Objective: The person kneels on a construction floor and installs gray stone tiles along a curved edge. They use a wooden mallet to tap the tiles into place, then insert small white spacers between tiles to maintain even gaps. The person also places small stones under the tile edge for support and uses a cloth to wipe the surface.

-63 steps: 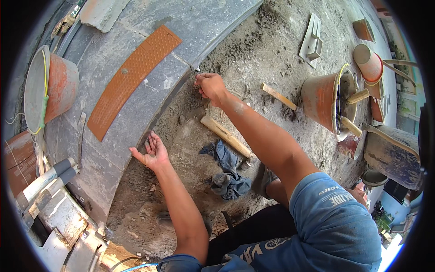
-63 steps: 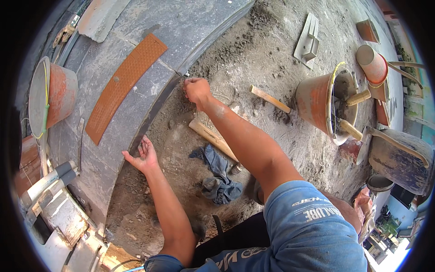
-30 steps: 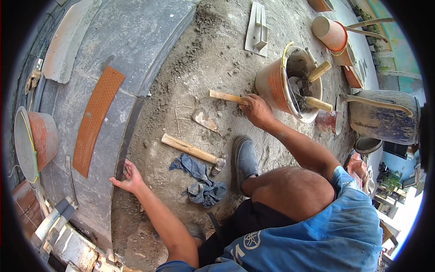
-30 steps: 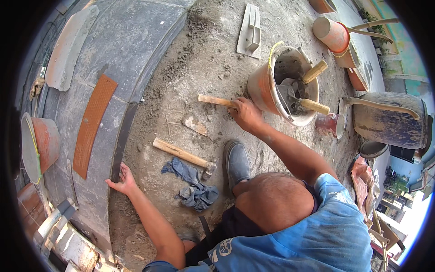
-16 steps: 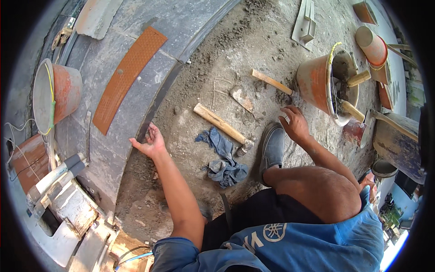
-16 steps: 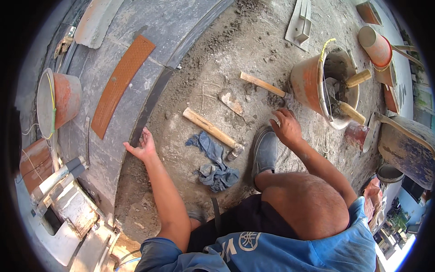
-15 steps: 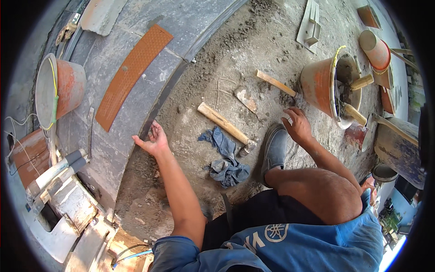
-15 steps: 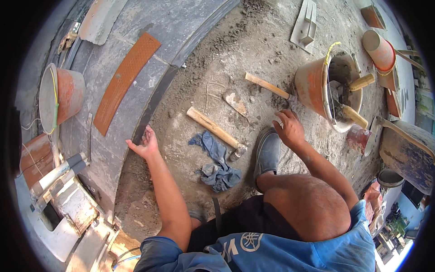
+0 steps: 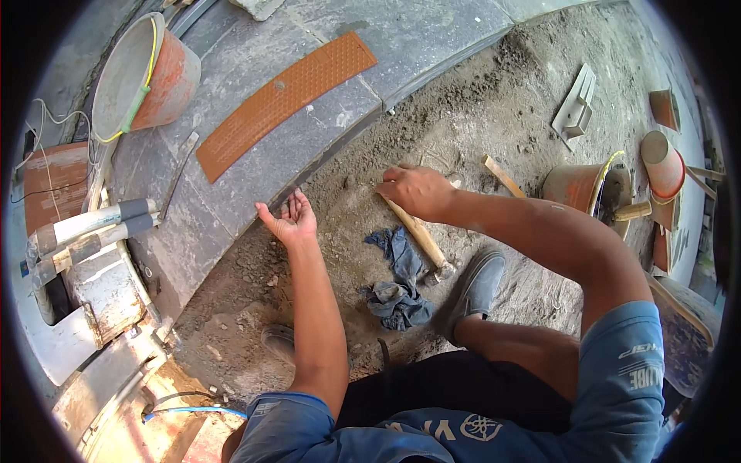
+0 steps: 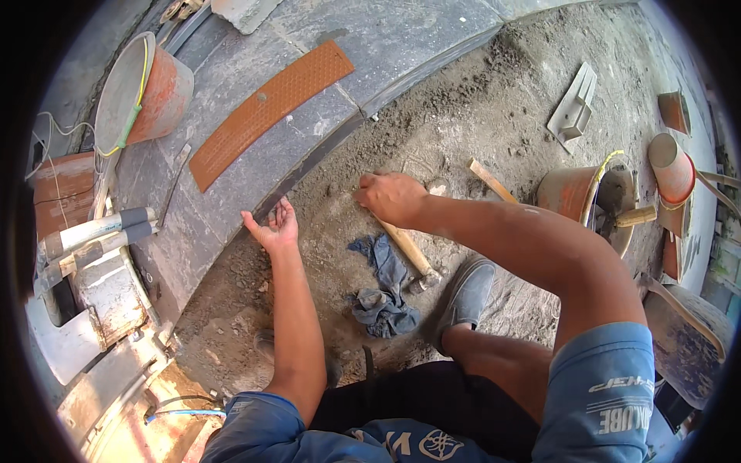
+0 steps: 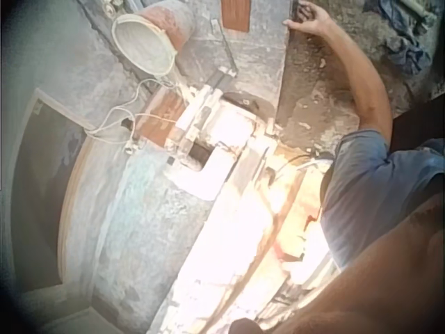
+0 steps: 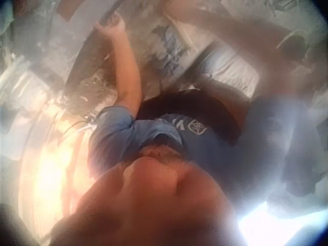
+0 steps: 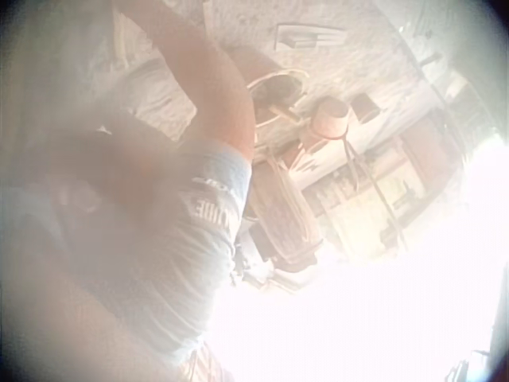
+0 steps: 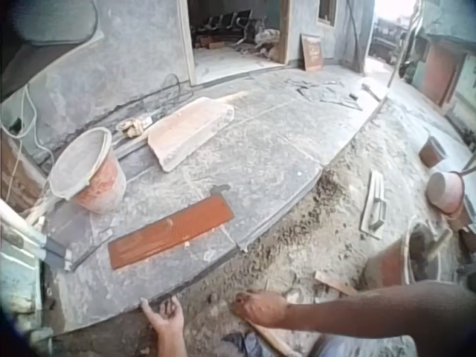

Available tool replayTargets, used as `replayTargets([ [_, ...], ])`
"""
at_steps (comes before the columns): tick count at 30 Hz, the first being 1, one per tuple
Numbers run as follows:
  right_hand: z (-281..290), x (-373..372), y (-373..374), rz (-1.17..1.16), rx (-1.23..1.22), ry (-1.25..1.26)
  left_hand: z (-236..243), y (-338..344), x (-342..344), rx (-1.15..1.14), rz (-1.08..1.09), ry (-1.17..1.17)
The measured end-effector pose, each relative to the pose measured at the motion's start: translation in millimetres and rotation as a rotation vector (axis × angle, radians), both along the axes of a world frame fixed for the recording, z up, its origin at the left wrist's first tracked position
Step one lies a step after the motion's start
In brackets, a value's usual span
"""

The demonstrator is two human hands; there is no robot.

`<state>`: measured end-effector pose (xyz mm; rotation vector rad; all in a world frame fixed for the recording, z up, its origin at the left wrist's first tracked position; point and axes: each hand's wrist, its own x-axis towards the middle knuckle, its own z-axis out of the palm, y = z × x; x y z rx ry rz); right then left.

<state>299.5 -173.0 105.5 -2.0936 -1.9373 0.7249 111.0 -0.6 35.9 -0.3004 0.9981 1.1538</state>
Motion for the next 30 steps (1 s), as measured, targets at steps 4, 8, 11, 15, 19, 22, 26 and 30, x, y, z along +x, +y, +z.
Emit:
replayTargets([
  [4,-53.1,-20.8,57.2,-0.031,0.082,-0.108,-1.8,-0.8,4.6,-0.023,-0.007,0.004],
  [8,-72.0,-20.4,64.4,0.047,0.022,-0.114,-3.5,1.4,1.9,-0.034,0.003,0.005],
  [11,-80.9,-20.9,66.9,-0.056,0.0,-0.004,-3.2,3.9,1.5,-0.043,-0.001,0.004],
  [15,-81.0,1.4,70.4,-0.249,0.086,0.103,-1.0,4.4,-1.5,-0.015,-0.01,0.014],
  [19,-91.8,34.7,73.6,-0.802,0.223,0.132,-1.9,0.6,2.3,0.006,-0.034,0.007],
  [22,-101.7,36.3,74.5,-0.833,0.252,0.101,-3.3,1.0,3.3,-0.046,0.017,0.022],
  [26,-106.2,35.2,73.5,-0.813,0.253,0.084,-3.6,2.9,0.1,-0.038,0.008,0.014],
  [30,-114.0,34.9,70.1,-0.798,0.321,0.017,-4.4,1.2,1.8,-0.02,-0.013,0.006],
])
